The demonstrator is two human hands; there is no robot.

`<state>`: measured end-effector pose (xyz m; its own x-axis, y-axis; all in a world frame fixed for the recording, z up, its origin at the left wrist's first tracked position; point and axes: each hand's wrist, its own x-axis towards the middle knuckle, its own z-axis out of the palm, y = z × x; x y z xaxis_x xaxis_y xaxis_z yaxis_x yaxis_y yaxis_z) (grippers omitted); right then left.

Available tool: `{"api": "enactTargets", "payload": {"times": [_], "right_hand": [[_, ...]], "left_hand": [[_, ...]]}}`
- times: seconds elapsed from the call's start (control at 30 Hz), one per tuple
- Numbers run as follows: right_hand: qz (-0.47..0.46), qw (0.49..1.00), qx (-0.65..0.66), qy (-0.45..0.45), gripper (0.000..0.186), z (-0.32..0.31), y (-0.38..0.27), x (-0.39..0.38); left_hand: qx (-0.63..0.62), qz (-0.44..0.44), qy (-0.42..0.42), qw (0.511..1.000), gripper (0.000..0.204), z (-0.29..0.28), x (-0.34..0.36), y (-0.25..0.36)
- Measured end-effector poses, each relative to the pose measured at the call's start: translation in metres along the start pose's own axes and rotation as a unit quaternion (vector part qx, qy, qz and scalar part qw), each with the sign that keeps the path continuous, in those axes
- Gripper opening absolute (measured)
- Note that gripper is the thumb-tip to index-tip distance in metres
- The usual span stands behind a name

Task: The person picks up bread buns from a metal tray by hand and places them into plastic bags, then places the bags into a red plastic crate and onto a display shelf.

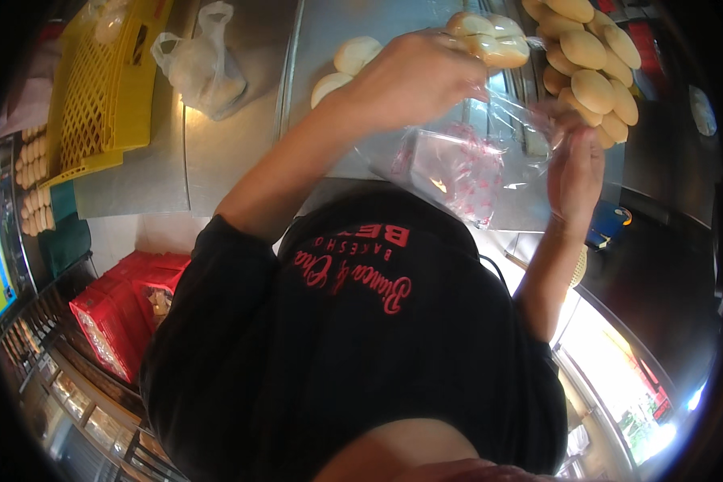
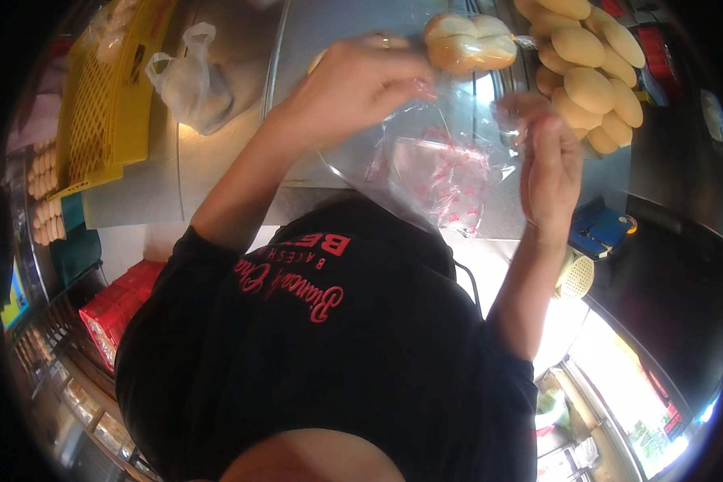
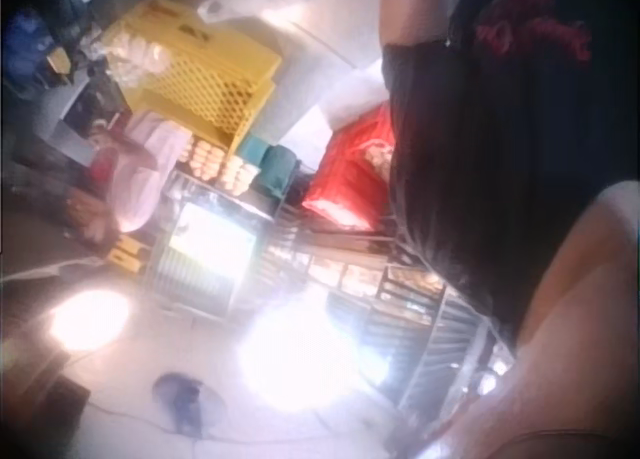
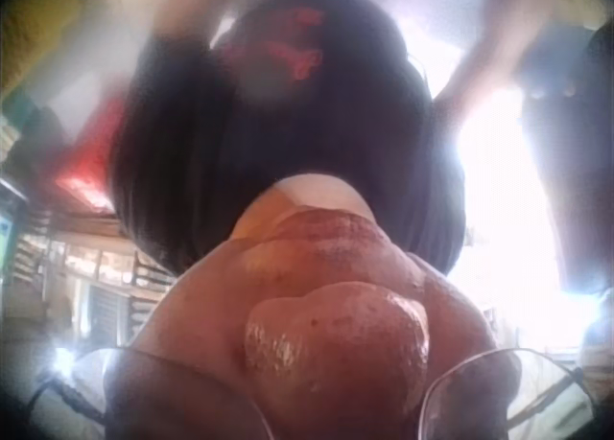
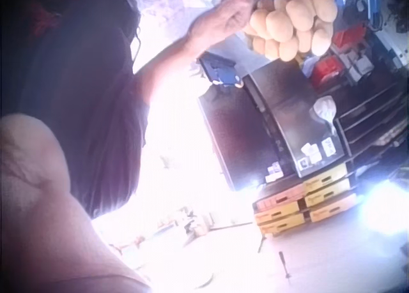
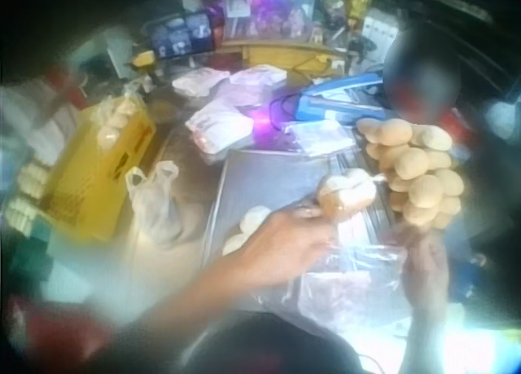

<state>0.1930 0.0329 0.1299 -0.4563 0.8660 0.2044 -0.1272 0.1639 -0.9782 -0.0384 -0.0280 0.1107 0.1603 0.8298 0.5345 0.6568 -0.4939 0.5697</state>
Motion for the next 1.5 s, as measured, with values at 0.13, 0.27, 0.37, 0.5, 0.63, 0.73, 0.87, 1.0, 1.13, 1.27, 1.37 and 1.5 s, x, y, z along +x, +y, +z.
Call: {"api": "enactTargets", "payload": {"times": [0.13,0.27,0.37,0.5,0.63,0.73,0.87,1.0,1.13,1.27,1.37,1.5], "right_hand": [[0.230,0.912,-0.308,-0.146,0.024,0.004,0.019,-0.040],[0.385,0.820,-0.311,-0.289,0.020,0.014,0.038,-0.051],[0.419,0.898,0.045,-0.128,0.019,0.014,0.036,-0.042],[0.448,0.871,0.051,-0.196,0.015,0.023,0.041,-0.056],[0.409,0.894,-0.079,-0.166,0.012,0.018,0.038,-0.055],[0.185,0.874,-0.437,-0.102,0.031,-0.008,0.032,-0.027],[-0.086,0.803,-0.574,0.136,0.037,-0.061,0.009,0.010],[-0.175,0.728,-0.646,0.150,0.040,-0.068,0.007,0.021],[-0.132,0.780,-0.599,0.124,0.034,-0.024,0.028,0.012],[-0.080,0.799,-0.579,0.142,0.027,-0.019,0.033,0.010],[-0.144,0.773,-0.601,0.143,0.028,-0.028,0.035,0.010],[-0.126,0.746,-0.638,0.142,0.029,-0.027,0.044,0.001]], "left_hand": [[0.034,0.227,0.048,0.972,0.010,0.030,-0.010,0.032],[0.011,0.168,0.045,0.985,0.010,0.044,-0.030,0.025],[0.033,0.150,0.077,0.985,0.010,0.041,-0.034,0.021],[0.040,0.206,0.026,0.977,0.010,0.037,-0.031,0.028],[0.031,0.200,0.050,0.978,0.010,0.028,-0.023,0.028],[0.042,0.137,-0.039,0.989,0.013,0.015,-0.031,0.024],[0.176,-0.083,-0.087,0.977,0.050,0.029,-0.066,-0.008],[0.345,-0.205,-0.183,0.898,0.074,0.046,-0.098,-0.018],[0.368,-0.274,-0.161,0.874,0.082,0.048,-0.084,-0.035],[0.258,-0.311,-0.107,0.908,0.077,0.013,-0.073,-0.059],[0.044,-0.283,-0.045,0.957,0.070,-0.028,-0.083,-0.102],[0.230,-0.289,0.003,0.929,0.069,-0.044,-0.093,-0.117]]}}
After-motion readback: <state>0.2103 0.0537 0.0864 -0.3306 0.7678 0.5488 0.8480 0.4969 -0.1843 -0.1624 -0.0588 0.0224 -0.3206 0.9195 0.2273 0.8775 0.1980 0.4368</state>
